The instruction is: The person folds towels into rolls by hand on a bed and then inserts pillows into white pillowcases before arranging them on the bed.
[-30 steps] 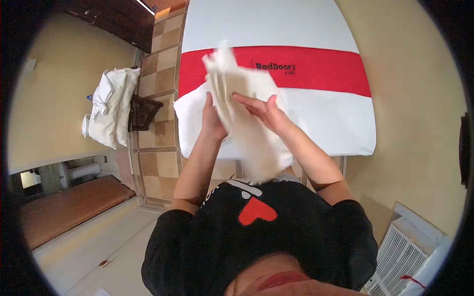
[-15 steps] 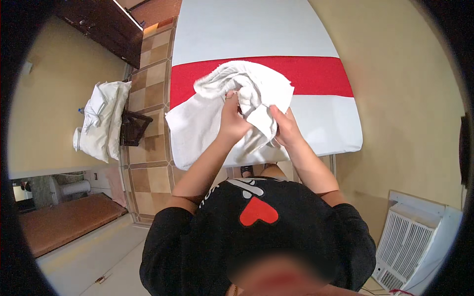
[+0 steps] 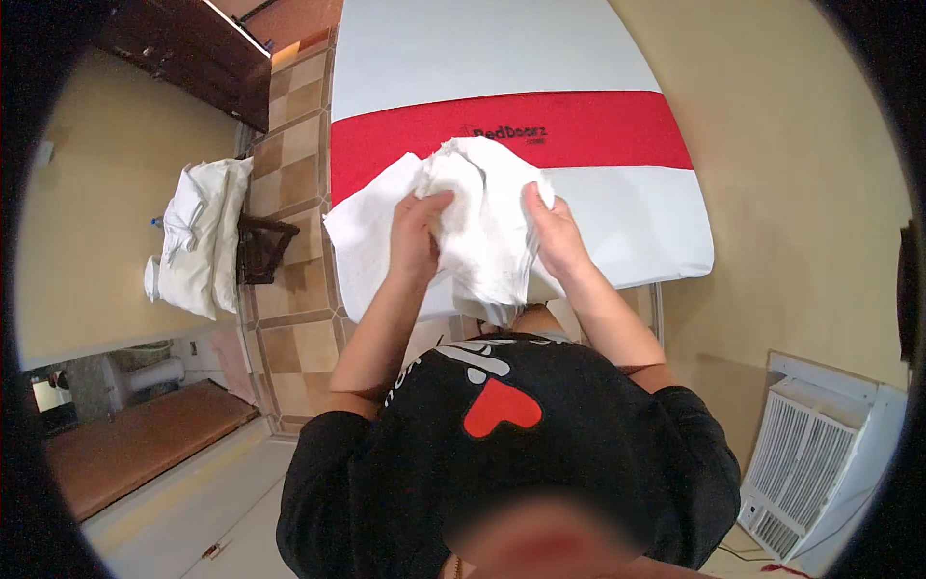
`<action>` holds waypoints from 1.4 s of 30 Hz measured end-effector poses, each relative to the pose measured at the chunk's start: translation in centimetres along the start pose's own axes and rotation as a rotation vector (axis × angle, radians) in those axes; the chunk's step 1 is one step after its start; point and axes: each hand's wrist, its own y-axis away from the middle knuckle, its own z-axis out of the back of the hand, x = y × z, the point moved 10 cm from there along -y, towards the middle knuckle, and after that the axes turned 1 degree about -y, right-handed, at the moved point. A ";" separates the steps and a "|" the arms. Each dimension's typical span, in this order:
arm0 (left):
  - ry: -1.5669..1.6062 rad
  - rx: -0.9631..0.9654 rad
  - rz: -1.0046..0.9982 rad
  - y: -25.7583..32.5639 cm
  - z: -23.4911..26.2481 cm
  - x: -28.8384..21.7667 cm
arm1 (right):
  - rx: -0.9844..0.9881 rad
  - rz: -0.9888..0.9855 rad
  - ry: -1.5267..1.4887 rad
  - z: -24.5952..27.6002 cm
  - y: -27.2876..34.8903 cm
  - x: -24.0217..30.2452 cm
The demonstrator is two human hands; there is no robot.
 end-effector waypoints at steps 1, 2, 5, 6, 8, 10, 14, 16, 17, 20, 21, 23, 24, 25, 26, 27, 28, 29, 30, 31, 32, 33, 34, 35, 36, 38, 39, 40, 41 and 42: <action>-0.041 -0.031 -0.051 0.2 1.0 -1.1 | -0.012 0.022 -0.087 0.1 0.2 0.7; -0.082 -0.058 -0.100 0.4 1.8 -2.1 | -0.054 0.109 0.088 1.1 0.1 1.5; -0.209 -0.178 -0.267 0.7 6.8 -5.6 | -0.115 0.313 0.235 3.6 -0.4 4.2; -0.501 -0.274 -0.332 1.0 9.7 -7.3 | -0.161 0.316 0.217 4.6 -0.3 5.3; -1.114 -0.486 -0.603 3.2 10.6 -11.3 | -0.159 0.374 0.186 4.4 -0.2 7.2; -1.737 -0.704 -1.021 6.6 6.7 -13.3 | -0.060 0.308 0.127 3.3 -0.7 6.6; -0.992 0.004 -0.898 5.0 -1.8 -10.2 | 0.161 0.162 -0.034 -1.6 -1.1 4.5; -0.991 0.150 -0.906 5.6 -7.0 -9.5 | 0.230 0.107 -0.077 -3.0 -0.8 4.0; -1.070 0.176 -0.879 5.3 -8.3 -9.1 | 0.264 0.078 -0.136 -3.4 -0.6 3.7; -0.942 0.236 -0.765 4.2 -8.0 -7.3 | 0.317 -0.002 -0.292 -4.4 0.1 3.3; -0.934 0.249 -0.751 4.0 -7.7 -6.9 | 0.304 -0.026 -0.332 -4.6 0.2 3.5; -0.883 0.205 -0.834 4.3 -7.5 -7.2 | 0.276 -0.050 -0.383 -4.8 0.4 3.8; -0.894 0.195 -0.889 4.6 -7.6 -7.4 | 0.261 -0.050 -0.393 -4.8 0.5 3.8; -0.906 0.183 -0.944 5.0 -7.6 -7.6 | 0.247 -0.050 -0.403 -4.7 0.5 3.9; -0.943 0.093 -0.973 5.1 -7.1 -8.3 | 0.152 0.044 -0.245 -3.2 0.1 4.4; -0.982 0.004 -0.999 5.0 -6.4 -9.6 | 0.056 0.137 -0.088 -1.3 -0.6 5.2; -1.021 -0.088 -1.025 4.8 -5.4 -10.8 | -0.039 0.227 0.071 0.5 -1.2 6.4; -1.046 -0.190 -0.984 3.5 -2.7 -12.4 | -0.111 0.347 0.226 1.9 -1.9 9.3; -1.084 -0.303 -1.156 4.8 -2.7 -15.0 | -0.262 0.470 0.409 4.9 -2.8 12.9; -0.666 -0.237 -1.150 4.5 -1.2 -17.0 | -0.325 0.448 0.292 5.2 -2.5 16.4; -0.472 -0.194 -1.146 3.2 0.9 -18.5 | -0.283 0.584 0.062 5.3 -2.9 20.3; -0.622 -0.214 -1.274 4.2 1.0 -20.0 | -0.255 0.627 0.045 5.3 -3.1 24.0; -0.777 -0.244 -1.409 5.8 1.1 -21.5 | -0.231 0.704 0.049 3.4 -2.5 27.3; -0.900 -0.252 -1.533 6.7 -0.2 -21.7 | -0.400 0.705 0.147 2.0 -0.5 30.7; -1.013 0.032 -1.590 7.1 -2.8 -19.6 | -0.308 0.702 0.223 1.1 -1.1 33.1; -1.579 0.180 -1.295 3.4 -3.9 -15.4 | -0.142 0.686 0.310 -0.8 -3.5 37.1; -1.605 0.215 -1.061 0.1 -1.3 -14.5 | -0.071 0.684 0.327 -2.4 -3.9 39.3; -1.649 0.013 -1.029 -0.8 0.0 -16.9 | -0.015 0.680 0.354 -3.7 -3.7 41.2; -1.695 -0.203 -0.991 -1.2 2.3 -20.5 | -0.065 0.722 0.341 -5.1 -2.6 42.7; -1.406 -0.466 -1.054 -1.5 8.9 -26.1 | -0.101 0.765 0.318 -7.5 -1.3 43.6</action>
